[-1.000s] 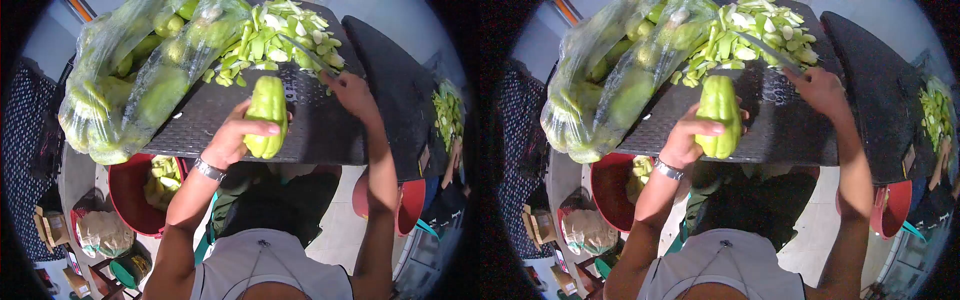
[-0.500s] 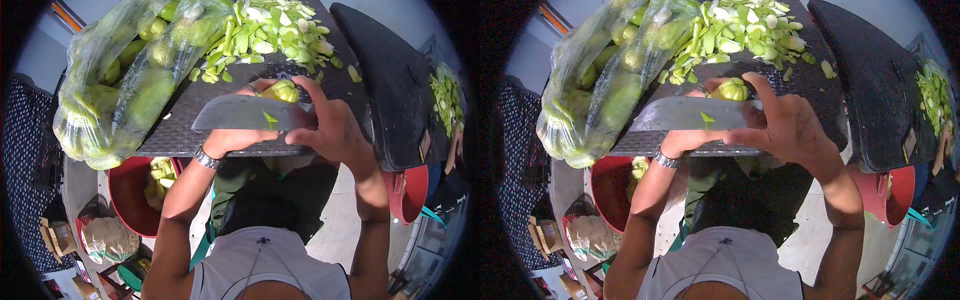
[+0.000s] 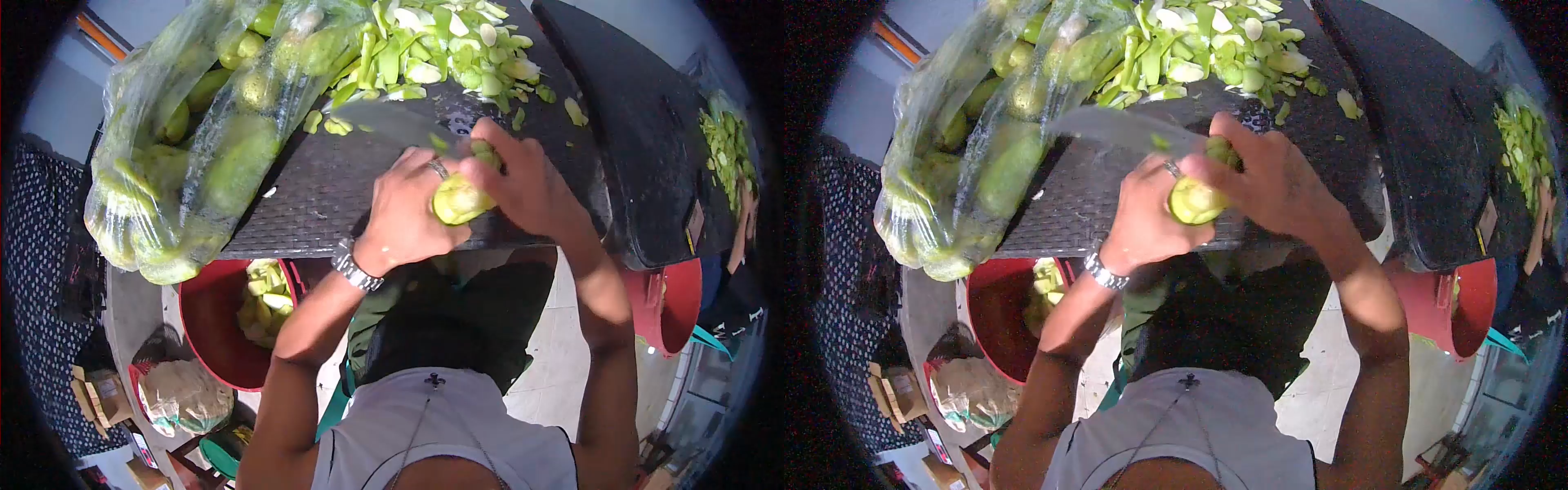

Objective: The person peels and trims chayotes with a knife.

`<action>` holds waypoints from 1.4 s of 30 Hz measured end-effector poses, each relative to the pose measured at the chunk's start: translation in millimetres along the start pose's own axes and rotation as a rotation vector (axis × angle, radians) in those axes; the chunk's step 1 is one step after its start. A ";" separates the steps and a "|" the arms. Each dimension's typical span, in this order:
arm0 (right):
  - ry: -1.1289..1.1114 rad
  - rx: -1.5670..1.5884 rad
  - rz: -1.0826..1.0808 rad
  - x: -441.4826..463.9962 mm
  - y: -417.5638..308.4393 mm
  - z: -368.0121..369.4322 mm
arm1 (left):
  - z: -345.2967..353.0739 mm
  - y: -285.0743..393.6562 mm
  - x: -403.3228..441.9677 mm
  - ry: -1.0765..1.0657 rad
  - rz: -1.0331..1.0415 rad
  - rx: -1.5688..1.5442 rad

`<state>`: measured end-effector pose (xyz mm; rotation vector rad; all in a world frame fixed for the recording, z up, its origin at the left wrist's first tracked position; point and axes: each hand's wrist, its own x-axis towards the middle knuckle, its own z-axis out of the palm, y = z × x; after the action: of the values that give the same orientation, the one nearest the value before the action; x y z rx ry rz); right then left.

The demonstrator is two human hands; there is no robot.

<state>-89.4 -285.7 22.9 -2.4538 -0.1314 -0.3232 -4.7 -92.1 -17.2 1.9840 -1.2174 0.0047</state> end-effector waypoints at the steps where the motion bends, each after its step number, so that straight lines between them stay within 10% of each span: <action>1: 0.013 0.029 0.011 1.7 1.4 1.9 | 3.0 2.6 1.5 0.061 0.010 -0.028; 5: 0.265 -0.228 -0.302 22.2 41.3 5.5 | 2.8 2.3 7.7 0.195 -0.079 -0.121; 7: 0.228 -0.167 -0.097 47.7 45.2 -7.3 | -4.4 -3.2 6.7 0.180 -0.152 -0.220; 9: -0.087 0.278 0.586 77.9 36.7 -36.3 | -11.0 -21.7 4.8 0.124 -0.160 -0.325; 16: 0.019 -0.002 0.670 114.6 50.9 -27.3 | -12.6 -29.4 3.9 0.123 -0.343 -0.538; 19: 0.040 0.148 0.684 106.1 41.7 -24.6 | -18.0 -38.8 8.0 0.109 -0.601 -1.223; 24: 0.080 0.447 0.634 78.0 33.7 -29.8 | -11.8 -70.4 -5.4 0.160 -0.269 -1.912; 30: 0.131 0.167 0.132 33.4 16.7 -9.0 | -29.7 -30.0 -2.7 0.135 -0.410 -1.717; 42: -0.030 -0.178 -0.129 7.6 -32.7 -10.3 | -8.6 -13.2 1.4 0.209 -0.443 -1.260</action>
<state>-89.8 -266.4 52.2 -2.6329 -0.2863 -0.3681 9.2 -84.8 -19.0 1.0212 -0.3785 -0.6068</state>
